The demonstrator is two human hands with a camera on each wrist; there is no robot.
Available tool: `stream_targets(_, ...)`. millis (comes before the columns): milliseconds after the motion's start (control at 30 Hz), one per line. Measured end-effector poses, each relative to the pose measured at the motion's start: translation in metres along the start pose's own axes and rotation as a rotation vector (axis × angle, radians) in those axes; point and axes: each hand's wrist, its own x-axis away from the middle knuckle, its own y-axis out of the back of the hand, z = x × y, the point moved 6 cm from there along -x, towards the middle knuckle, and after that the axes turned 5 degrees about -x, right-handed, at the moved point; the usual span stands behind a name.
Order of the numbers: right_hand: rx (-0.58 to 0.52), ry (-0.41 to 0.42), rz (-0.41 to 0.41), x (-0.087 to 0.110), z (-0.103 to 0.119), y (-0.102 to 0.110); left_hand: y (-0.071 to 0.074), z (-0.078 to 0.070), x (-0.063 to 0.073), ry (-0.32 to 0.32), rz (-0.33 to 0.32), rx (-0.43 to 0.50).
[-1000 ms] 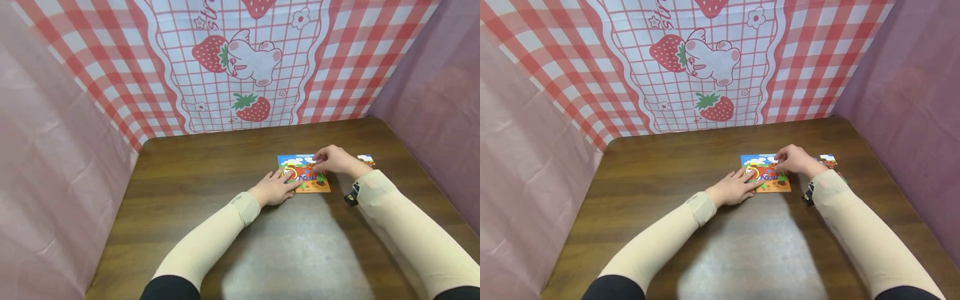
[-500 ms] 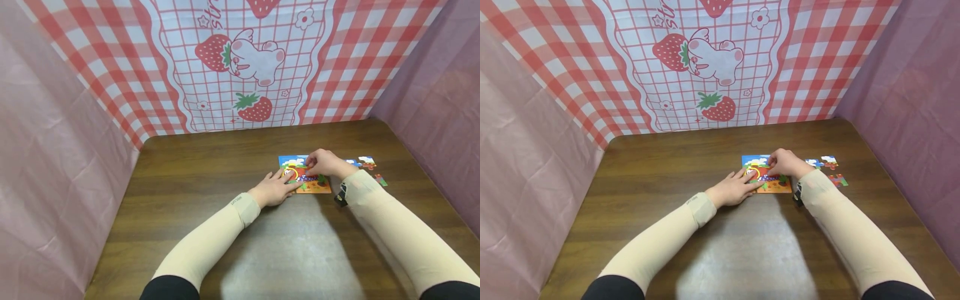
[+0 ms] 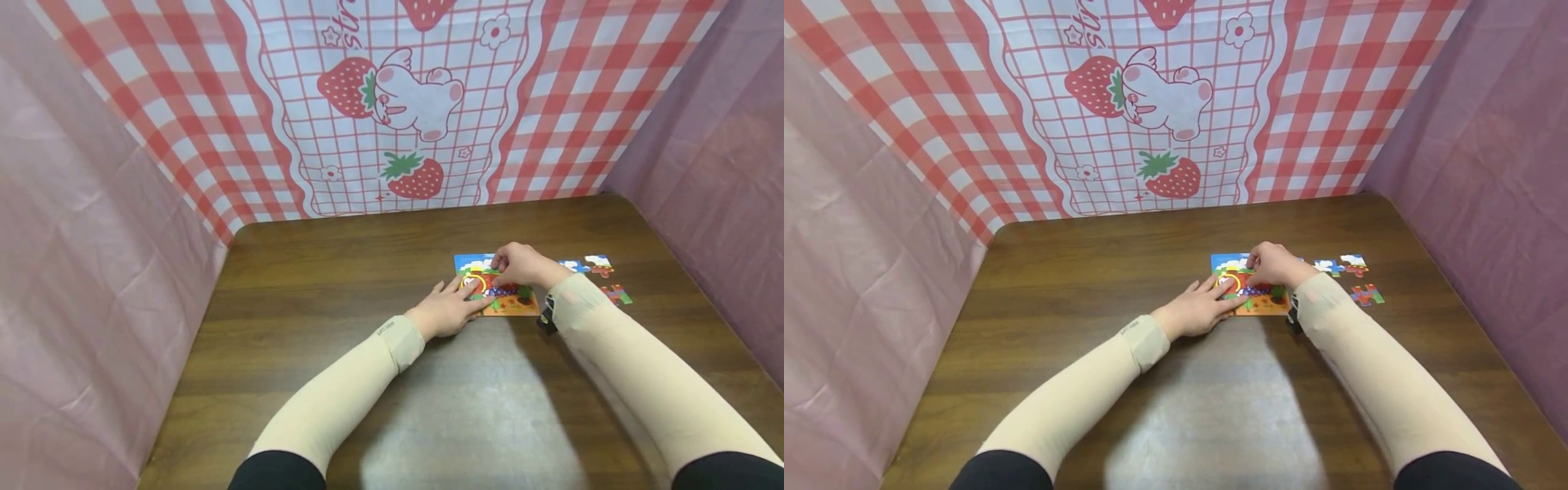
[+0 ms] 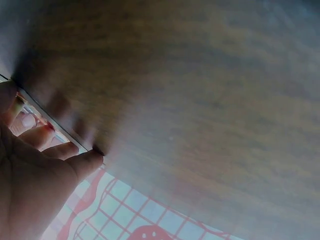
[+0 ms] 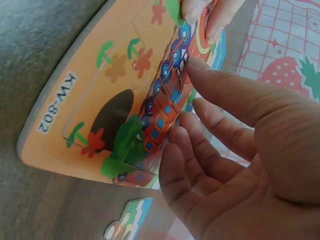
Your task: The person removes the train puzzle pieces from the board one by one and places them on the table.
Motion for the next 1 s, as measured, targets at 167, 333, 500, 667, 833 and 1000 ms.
stream_targets(167, 0.031, 0.011, 0.000, -0.0006, 0.0038, 0.0010, -0.0020, 0.0000, -0.0017, -0.006, -0.016, -0.010)
stream_targets(333, 0.042, 0.014, 0.004, -0.0021, 0.0043, 0.0020, -0.0020, 0.0004, -0.0017, -0.007, -0.017, -0.005)
stream_targets(500, 0.010, 0.001, 0.010, -0.0014, 0.0045, 0.0033, -0.0018, 0.0011, -0.0019, -0.001, -0.013, 0.011)
stream_targets(667, -0.052, 0.000, 0.027, 0.0010, 0.0045, 0.0038, -0.0011, 0.0003, -0.0006, -0.007, -0.011, 0.005)
stream_targets(833, -0.092, 0.026, 0.021, 0.0028, 0.0033, 0.0052, -0.0010, 0.0007, -0.0006, -0.001, -0.018, 0.018)
stream_targets(1000, -0.080, 0.039, -0.006, 0.0051, 0.0003, 0.0092, -0.0012, 0.0003, -0.0017, 0.002, -0.011, 0.011)
